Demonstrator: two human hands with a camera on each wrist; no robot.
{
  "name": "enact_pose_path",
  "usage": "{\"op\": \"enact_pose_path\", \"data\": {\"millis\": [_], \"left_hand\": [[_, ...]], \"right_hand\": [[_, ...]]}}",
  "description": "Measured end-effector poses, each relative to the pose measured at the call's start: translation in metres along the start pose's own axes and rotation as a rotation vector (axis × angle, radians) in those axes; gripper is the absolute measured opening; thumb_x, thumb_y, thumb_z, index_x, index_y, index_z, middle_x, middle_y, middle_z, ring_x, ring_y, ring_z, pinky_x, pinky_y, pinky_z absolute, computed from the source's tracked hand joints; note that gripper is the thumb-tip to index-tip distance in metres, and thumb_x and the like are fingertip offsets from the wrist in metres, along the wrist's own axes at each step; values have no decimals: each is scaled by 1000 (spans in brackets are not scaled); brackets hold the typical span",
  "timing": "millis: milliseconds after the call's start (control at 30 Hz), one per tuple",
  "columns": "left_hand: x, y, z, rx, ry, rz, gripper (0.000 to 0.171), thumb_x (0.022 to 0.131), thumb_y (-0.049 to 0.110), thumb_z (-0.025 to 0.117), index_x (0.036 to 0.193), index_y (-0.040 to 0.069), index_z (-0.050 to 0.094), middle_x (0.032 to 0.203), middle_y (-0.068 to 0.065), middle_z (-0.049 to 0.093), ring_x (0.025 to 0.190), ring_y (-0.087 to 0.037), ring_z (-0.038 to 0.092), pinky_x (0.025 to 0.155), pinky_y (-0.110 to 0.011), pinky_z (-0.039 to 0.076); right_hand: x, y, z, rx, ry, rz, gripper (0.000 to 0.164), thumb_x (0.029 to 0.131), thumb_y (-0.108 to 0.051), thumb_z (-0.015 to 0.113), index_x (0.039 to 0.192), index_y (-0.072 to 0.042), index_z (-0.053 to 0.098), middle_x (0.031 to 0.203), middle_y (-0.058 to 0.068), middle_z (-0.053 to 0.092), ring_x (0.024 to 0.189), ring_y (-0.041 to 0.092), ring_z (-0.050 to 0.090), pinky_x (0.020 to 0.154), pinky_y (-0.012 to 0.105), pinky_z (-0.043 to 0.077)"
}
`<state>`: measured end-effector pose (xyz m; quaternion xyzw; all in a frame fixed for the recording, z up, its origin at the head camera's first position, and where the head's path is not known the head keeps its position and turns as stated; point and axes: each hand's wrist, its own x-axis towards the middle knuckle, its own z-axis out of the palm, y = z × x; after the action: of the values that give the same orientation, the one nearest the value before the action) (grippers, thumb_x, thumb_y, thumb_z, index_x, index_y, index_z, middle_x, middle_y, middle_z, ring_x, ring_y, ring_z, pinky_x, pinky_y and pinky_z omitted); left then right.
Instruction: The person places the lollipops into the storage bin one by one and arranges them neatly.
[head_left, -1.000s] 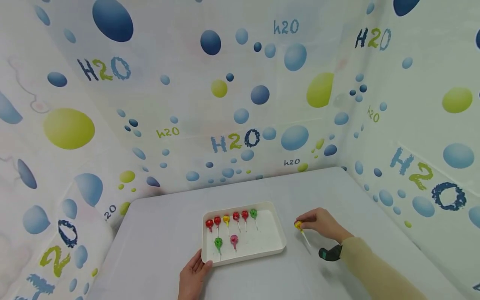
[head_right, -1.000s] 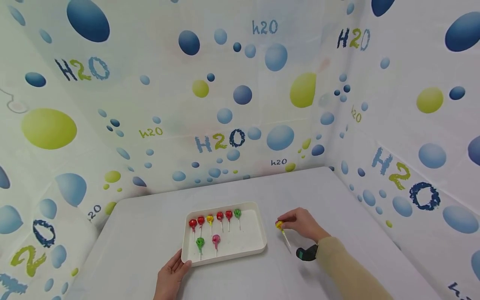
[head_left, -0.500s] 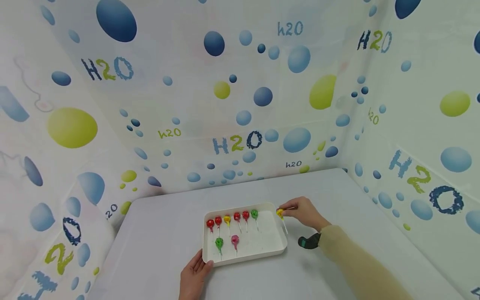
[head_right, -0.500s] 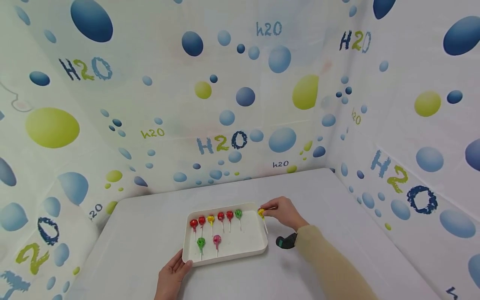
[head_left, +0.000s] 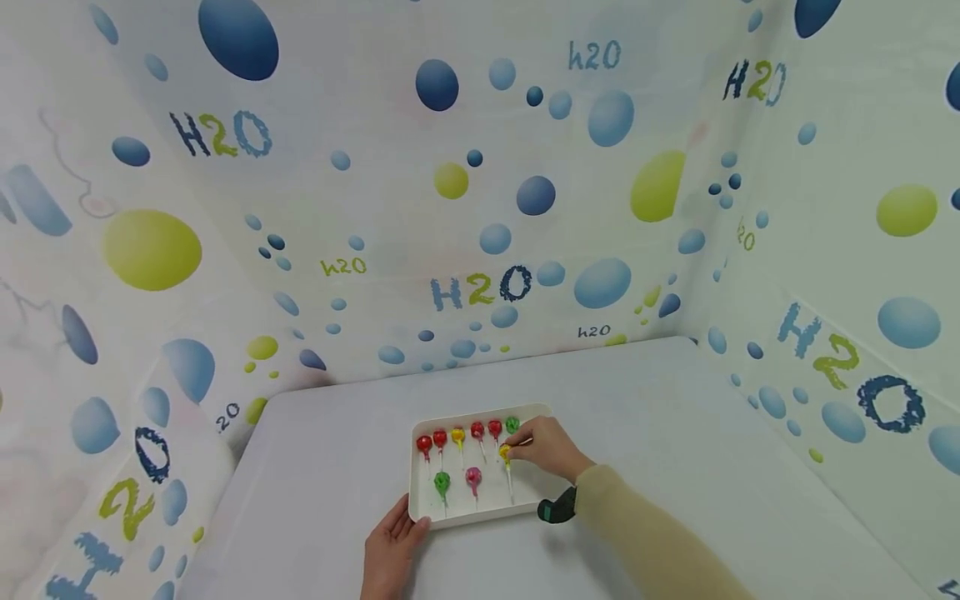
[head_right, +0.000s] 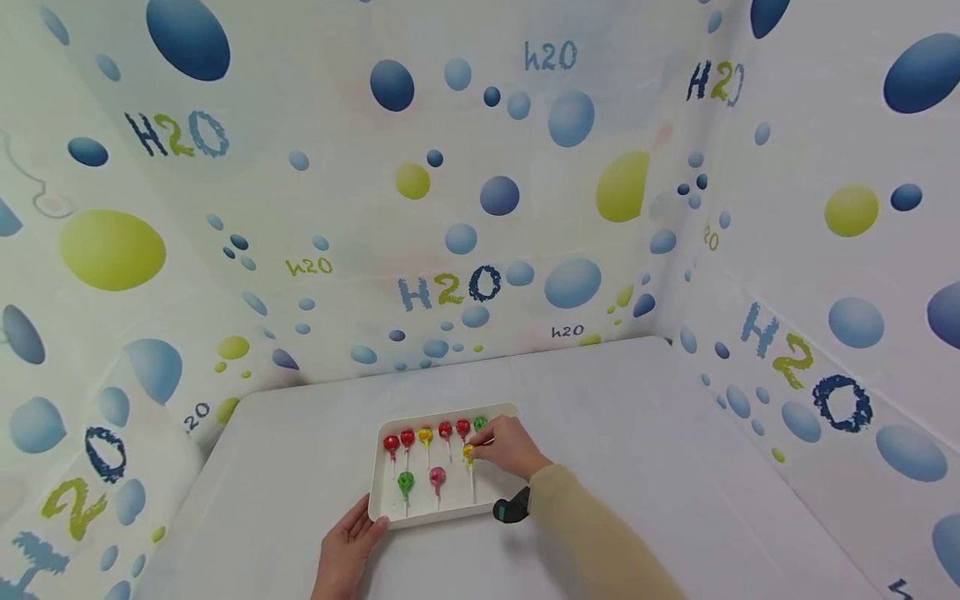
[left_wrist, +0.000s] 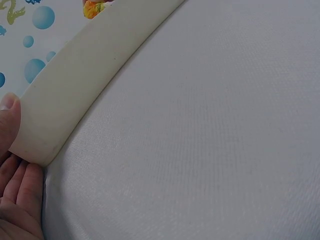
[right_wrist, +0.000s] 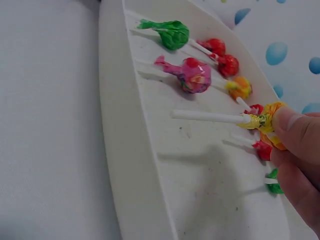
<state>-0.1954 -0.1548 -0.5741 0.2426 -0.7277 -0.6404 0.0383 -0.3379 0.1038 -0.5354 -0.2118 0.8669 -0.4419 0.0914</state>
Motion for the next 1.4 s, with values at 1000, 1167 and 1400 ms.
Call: {"op": "enact_pose_path", "data": {"millis": [1000,1167,1400], "left_hand": [[-6,-1,-6,-23,-14,36,72,91,7,77,150,-10,41,153,-34,43,142,-46,45,99,-24,58],[-6,-2,-8,-21,-26,24,72,92,8,76,151,-9,40,153,-33,42,143,-45,44,98,-24,59],[-8,-2,-11,-24,-40,21,73,92,9,76,152,-10,39,154,-33,41,144,-45,42,99,-24,58]], "right_hand": [[-14,-9,32,-184,-24,50,10,89,-14,80,97,-10,80,91,-3,76,83,9,63,85,33,64],[-17,-12,33,-180,-25,40,12,88,-13,81,99,-8,80,93,-1,77,85,10,66,86,35,64],[-20,-13,34,-174,-27,26,15,87,-14,82,101,-7,79,95,1,77,87,12,69,86,35,65]]}}
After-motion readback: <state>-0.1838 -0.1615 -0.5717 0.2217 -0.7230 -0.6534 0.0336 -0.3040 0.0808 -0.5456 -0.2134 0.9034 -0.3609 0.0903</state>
